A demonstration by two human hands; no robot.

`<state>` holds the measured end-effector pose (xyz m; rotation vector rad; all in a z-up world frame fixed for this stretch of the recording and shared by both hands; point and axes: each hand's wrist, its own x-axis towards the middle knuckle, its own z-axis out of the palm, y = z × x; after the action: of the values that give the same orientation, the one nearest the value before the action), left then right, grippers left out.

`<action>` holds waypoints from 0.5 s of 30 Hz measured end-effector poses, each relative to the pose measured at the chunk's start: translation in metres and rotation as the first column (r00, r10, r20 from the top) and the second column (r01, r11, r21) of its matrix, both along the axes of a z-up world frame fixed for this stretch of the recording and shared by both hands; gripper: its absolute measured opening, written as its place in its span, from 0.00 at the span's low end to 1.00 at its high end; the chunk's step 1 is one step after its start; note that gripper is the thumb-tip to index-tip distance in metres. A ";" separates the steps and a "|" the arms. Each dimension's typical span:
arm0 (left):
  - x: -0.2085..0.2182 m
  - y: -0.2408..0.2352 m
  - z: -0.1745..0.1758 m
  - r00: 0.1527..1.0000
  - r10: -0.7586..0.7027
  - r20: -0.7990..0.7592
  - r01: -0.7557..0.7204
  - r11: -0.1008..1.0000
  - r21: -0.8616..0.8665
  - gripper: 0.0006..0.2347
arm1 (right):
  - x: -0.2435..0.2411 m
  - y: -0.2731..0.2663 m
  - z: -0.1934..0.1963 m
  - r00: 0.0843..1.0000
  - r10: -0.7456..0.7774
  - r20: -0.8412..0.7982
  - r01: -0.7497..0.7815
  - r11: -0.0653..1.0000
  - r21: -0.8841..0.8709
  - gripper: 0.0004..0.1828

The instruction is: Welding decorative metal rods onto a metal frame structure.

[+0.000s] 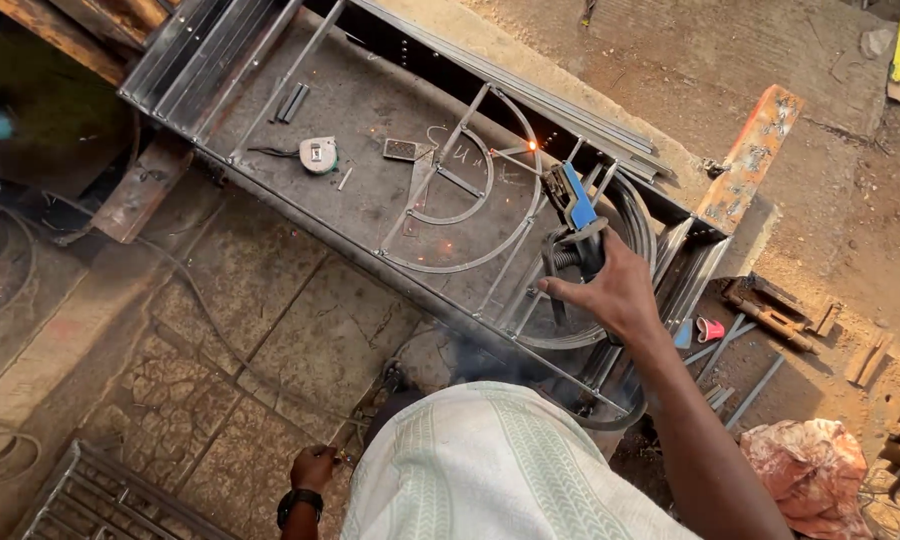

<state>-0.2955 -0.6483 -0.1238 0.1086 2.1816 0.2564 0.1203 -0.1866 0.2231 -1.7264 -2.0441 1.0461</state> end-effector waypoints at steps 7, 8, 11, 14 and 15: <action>0.006 -0.027 -0.029 0.998 -0.010 -0.061 0.021 0.984 0.176 0.13 | -0.003 -0.002 0.009 1.000 -0.009 -0.023 0.008 0.999 -0.048 0.49; 0.005 -0.027 -0.031 0.999 -0.025 -0.038 0.031 0.987 0.158 0.12 | -0.003 -0.002 0.007 1.000 -0.008 -0.007 0.007 0.998 -0.055 0.51; 0.008 -0.024 -0.027 1.000 -0.007 0.005 0.006 0.992 0.127 0.12 | -0.003 -0.003 0.008 1.000 -0.009 -0.016 0.009 0.999 -0.050 0.55; 0.006 -0.023 -0.029 1.000 -0.001 -0.028 0.005 0.994 0.113 0.12 | -0.003 -0.003 0.010 0.999 -0.012 -0.032 0.011 0.999 -0.047 0.57; 0.006 -0.024 -0.031 0.997 -0.029 -0.077 0.038 0.993 0.113 0.12 | -0.003 -0.002 0.011 1.000 -0.011 -0.023 0.010 0.998 -0.055 0.57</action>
<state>-0.2899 -0.6720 -0.1548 0.2224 2.2378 0.3630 0.1170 -0.1890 0.2339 -1.7407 -2.0080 1.1236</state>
